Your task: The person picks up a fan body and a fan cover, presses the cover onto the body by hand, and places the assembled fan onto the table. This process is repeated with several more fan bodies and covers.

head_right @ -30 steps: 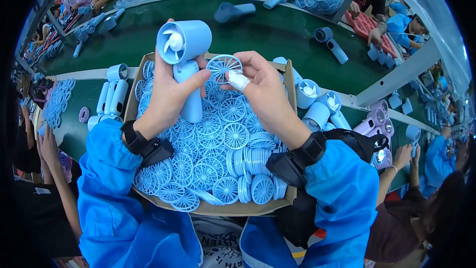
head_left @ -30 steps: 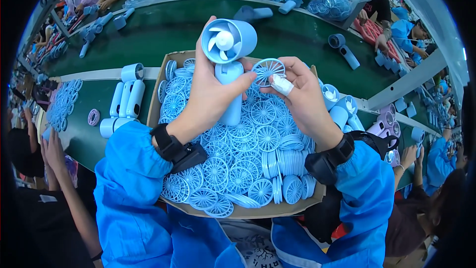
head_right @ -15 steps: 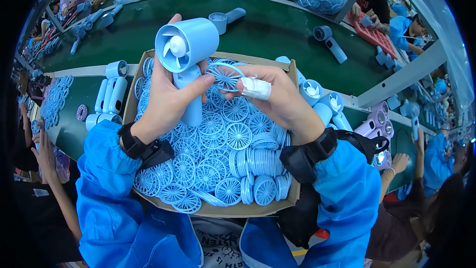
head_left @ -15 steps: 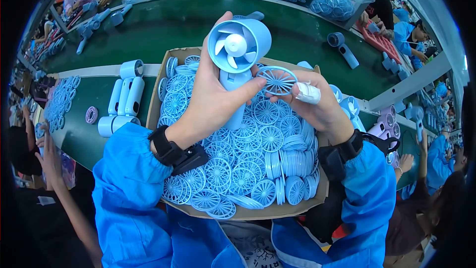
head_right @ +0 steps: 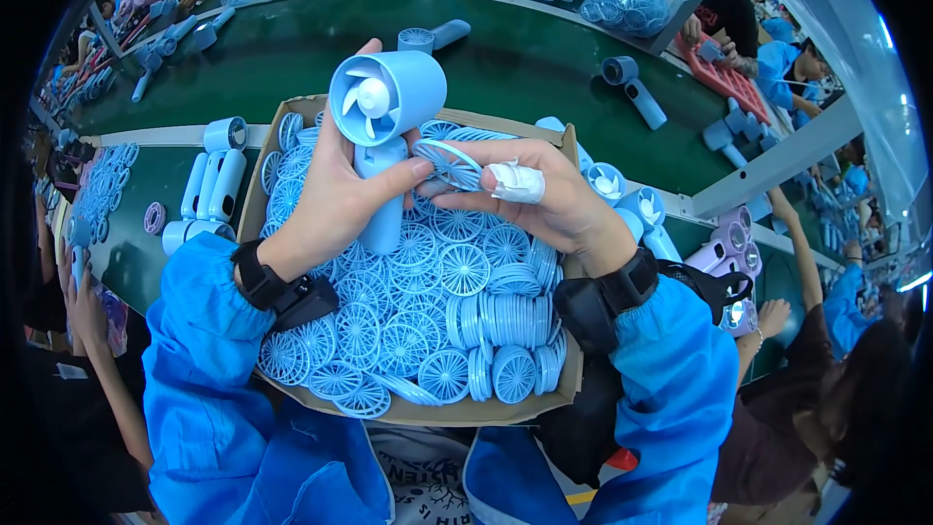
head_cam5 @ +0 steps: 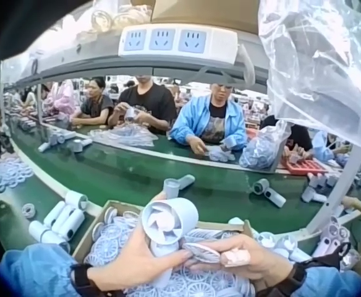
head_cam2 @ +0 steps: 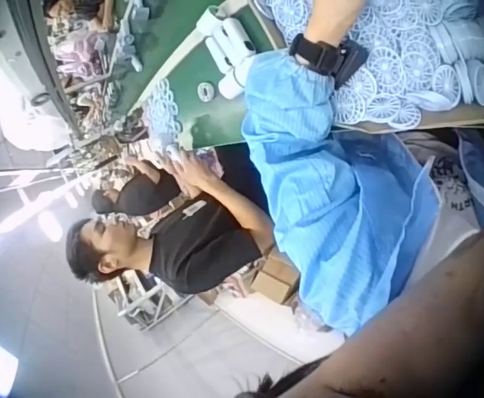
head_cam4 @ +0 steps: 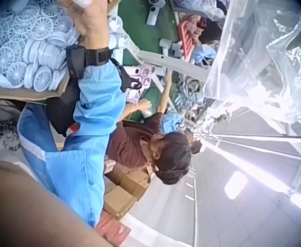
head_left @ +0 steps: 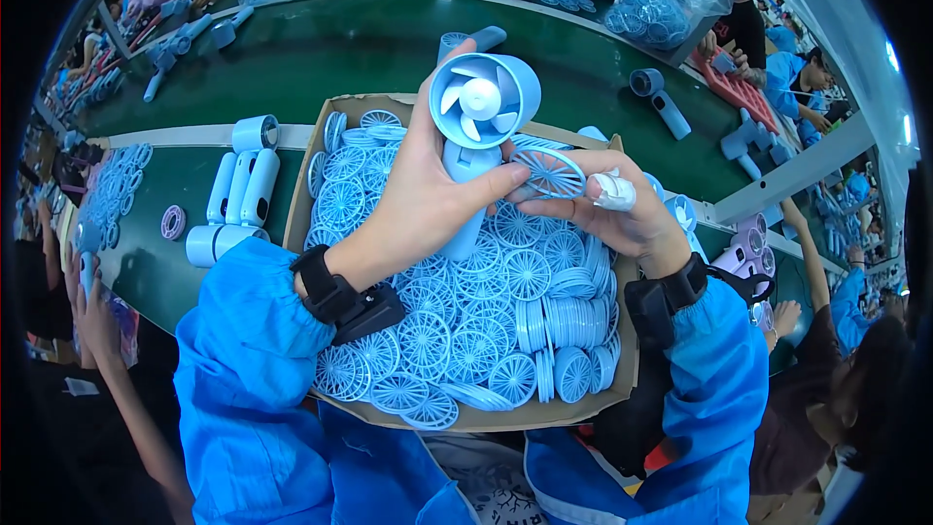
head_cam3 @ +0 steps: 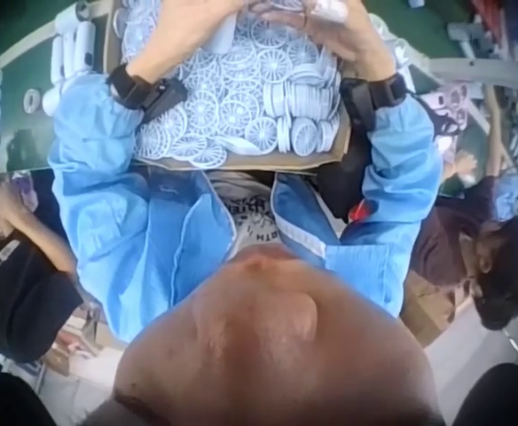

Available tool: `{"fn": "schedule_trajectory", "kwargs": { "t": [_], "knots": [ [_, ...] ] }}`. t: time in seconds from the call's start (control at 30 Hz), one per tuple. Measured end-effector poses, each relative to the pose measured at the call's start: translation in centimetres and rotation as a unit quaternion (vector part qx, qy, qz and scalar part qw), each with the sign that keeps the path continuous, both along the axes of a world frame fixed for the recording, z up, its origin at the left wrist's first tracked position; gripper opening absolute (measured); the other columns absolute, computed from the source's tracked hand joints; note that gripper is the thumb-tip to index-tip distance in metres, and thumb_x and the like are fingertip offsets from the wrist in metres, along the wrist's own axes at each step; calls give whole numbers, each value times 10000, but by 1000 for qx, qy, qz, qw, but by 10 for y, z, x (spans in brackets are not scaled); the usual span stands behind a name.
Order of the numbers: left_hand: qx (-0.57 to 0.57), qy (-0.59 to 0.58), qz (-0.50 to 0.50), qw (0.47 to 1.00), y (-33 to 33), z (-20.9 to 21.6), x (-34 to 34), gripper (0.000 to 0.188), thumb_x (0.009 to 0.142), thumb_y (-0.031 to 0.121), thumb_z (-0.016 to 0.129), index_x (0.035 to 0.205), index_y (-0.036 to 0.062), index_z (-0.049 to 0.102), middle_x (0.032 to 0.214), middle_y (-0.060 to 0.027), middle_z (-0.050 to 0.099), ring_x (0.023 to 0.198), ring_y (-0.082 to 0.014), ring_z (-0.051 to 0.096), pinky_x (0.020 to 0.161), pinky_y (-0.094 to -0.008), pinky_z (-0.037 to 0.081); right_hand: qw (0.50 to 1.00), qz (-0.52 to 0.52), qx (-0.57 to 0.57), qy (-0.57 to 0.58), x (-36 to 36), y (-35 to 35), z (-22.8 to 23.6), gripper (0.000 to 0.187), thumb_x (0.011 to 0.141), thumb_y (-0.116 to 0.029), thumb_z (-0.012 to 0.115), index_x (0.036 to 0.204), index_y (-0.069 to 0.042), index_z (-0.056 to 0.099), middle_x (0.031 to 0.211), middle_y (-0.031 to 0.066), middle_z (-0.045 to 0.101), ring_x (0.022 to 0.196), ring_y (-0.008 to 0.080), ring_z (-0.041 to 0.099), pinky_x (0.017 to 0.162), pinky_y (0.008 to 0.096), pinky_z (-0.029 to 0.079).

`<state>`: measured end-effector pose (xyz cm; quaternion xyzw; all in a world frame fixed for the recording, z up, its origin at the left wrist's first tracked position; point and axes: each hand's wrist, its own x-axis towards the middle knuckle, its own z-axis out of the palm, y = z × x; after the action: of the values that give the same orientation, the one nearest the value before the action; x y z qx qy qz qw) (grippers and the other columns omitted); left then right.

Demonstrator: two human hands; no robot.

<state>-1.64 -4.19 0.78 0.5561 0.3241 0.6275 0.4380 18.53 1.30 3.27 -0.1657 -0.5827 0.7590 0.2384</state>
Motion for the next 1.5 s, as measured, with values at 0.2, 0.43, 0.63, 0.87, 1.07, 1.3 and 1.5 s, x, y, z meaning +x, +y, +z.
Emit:
{"fn": "schedule_trajectory", "kwargs": {
  "t": [0.2, 0.43, 0.63, 0.87, 1.07, 1.3, 1.5],
  "knots": [
    [-112, 19, 30, 993, -3, 6, -1, 888, 821, 16, 675, 1500, 154, 121, 1124, -117, 554, 978, -153, 590, 719, -282, 535, 998, -67, 10, -4, -7, -1, -7, 557, 806, -285, 734, 1225, 45, 573, 1286, 162, 540, 1145, 274, 571, 992, 371, 465],
    [-85, 139, 32, 986, -4, -6, 7, 850, 855, 15, 614, 1507, 144, 83, 1156, -170, 547, 1044, -264, 577, 858, -371, 484, 704, -309, 615, -174, -15, -16, 4, 437, 715, -83, 786, 1131, -44, 657, 1172, 131, 581, 1103, 257, 578, 873, 347, 515],
    [-13, 243, 50, 969, -11, -1, 15, 847, 857, -6, 575, 1510, 141, 56, 1173, -215, 533, 1043, -338, 576, 872, -413, 466, 639, -333, 673, -164, -18, -21, 5, 441, 675, -104, 808, 1096, -72, 683, 1149, 135, 584, 1037, 272, 584, 812, 340, 528],
    [20, 255, 65, 964, -12, -5, 18, 837, 859, -11, 559, 1508, 126, 48, 1199, -232, 522, 1061, -345, 574, 881, -413, 462, 636, -334, 680, -149, -19, -21, 4, 446, 652, -97, 812, 1080, -69, 691, 1143, 137, 589, 1021, 277, 572, 790, 338, 527],
    [-1, 253, 50, 966, -13, -4, 16, 833, 863, -10, 553, 1505, 117, 38, 1212, -235, 519, 1065, -352, 577, 884, -418, 460, 635, -320, 685, -158, -18, -21, 4, 444, 649, -82, 807, 1078, -73, 692, 1162, 141, 588, 1022, 279, 572, 786, 337, 529],
    [-15, 213, 19, 977, -12, -9, 16, 796, 879, -3, 547, 1498, 131, 65, 1204, -211, 525, 1030, -307, 590, 839, -383, 487, 609, -300, 712, -180, -18, -12, 4, 406, 705, -134, 779, 1096, -79, 684, 1198, 144, 579, 1040, 278, 564, 857, 340, 500],
    [-122, 40, -87, 988, -14, 2, 14, 718, 922, 44, 531, 1496, 179, 121, 1156, -137, 532, 880, -161, 578, 715, -280, 510, 797, -261, 531, -124, -26, 2, -18, 509, 836, -149, 673, 1315, -68, 524, 1275, 128, 544, 1102, 228, 549, 949, 334, 440]
  ]
}}
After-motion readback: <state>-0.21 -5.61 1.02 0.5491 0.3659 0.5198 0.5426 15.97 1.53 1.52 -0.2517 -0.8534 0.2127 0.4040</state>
